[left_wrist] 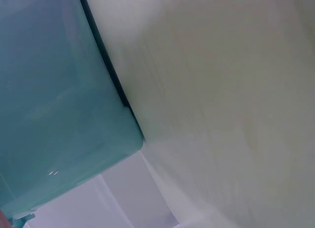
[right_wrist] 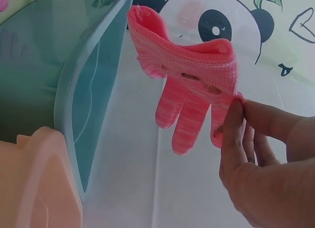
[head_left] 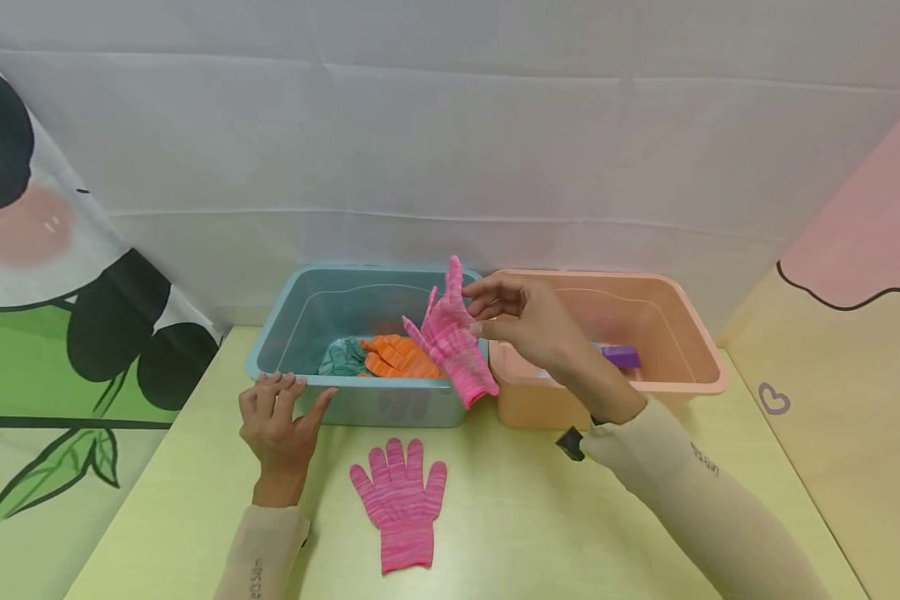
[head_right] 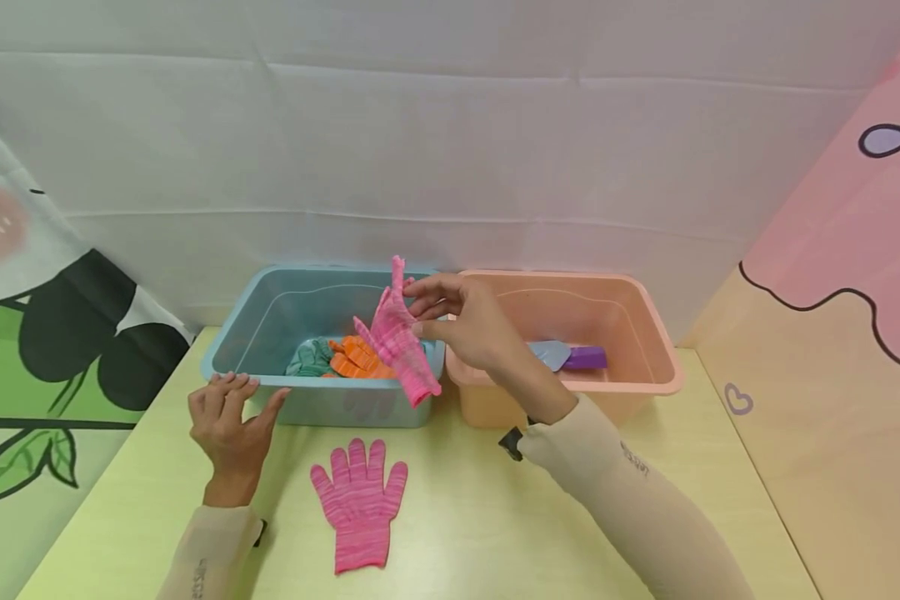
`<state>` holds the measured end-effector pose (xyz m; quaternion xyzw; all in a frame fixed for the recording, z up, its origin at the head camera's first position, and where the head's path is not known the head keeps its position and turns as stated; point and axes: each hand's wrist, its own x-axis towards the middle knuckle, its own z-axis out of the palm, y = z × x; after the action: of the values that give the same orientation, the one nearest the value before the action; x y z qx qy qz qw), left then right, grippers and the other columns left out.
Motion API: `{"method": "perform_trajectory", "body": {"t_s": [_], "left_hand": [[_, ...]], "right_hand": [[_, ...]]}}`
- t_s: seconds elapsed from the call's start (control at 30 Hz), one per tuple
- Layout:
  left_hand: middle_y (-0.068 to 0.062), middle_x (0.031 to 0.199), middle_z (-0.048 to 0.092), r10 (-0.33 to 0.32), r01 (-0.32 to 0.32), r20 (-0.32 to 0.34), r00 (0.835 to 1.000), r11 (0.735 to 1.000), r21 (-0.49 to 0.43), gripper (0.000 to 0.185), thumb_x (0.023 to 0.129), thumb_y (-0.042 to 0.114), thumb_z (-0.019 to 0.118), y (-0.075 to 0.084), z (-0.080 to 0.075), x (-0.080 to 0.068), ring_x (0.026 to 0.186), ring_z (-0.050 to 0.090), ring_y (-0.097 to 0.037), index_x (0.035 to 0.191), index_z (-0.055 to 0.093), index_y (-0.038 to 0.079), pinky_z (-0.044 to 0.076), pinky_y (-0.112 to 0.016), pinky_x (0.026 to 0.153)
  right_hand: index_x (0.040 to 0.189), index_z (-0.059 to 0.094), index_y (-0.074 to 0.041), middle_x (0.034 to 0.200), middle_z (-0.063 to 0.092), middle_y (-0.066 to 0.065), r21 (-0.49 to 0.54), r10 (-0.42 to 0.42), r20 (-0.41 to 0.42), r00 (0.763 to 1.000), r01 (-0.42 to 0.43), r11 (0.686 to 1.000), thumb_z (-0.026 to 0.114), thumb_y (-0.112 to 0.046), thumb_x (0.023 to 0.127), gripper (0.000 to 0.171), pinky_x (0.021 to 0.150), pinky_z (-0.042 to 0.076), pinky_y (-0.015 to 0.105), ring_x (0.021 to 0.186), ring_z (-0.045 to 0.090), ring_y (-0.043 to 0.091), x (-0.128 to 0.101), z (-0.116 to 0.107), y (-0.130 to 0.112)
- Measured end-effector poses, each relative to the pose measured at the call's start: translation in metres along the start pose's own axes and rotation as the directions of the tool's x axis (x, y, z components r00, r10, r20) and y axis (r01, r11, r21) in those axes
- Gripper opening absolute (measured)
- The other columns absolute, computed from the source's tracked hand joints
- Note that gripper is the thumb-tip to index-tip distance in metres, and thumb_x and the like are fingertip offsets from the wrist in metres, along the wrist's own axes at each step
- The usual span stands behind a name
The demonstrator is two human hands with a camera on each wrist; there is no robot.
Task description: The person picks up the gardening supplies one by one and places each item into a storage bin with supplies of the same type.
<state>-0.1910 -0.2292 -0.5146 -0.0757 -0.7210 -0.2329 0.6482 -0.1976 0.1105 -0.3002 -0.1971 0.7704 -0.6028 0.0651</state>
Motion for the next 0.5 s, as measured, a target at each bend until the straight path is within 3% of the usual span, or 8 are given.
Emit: {"method": "perform_trajectory", "body": {"t_s": [0.2,0.5], "left_hand": [[-0.022,0.088,0.072,-0.002,0.002,-0.001,1.000,1.000,-0.003,0.067,0.092,0.061,0.075,0.001,0.000,0.000,0.085,0.063,-0.046,0.089,0.076,-0.006,0.044,-0.024,0.115],[-0.022,0.088,0.072,-0.003,0.003,-0.007,1.000,1.000,-0.001,0.066,0.091,0.060,0.076,0.001,0.000,0.000,0.084,0.063,-0.045,0.089,0.077,-0.006,0.044,-0.024,0.115]], "right_hand": [[0.128,0.071,-0.003,0.111,0.072,0.011,-0.042,0.038,0.005,0.999,-0.038,0.998,0.073,0.002,0.095,0.034,0.085,0.059,0.030,0.103,0.069,0.025,0.011,0.001,-0.002],[0.128,0.071,0.000,0.109,0.072,0.012,-0.062,0.018,0.002,1.000,-0.018,0.998,0.074,0.006,0.094,0.035,0.086,0.060,0.027,0.100,0.069,0.026,0.028,0.001,0.000]]}}
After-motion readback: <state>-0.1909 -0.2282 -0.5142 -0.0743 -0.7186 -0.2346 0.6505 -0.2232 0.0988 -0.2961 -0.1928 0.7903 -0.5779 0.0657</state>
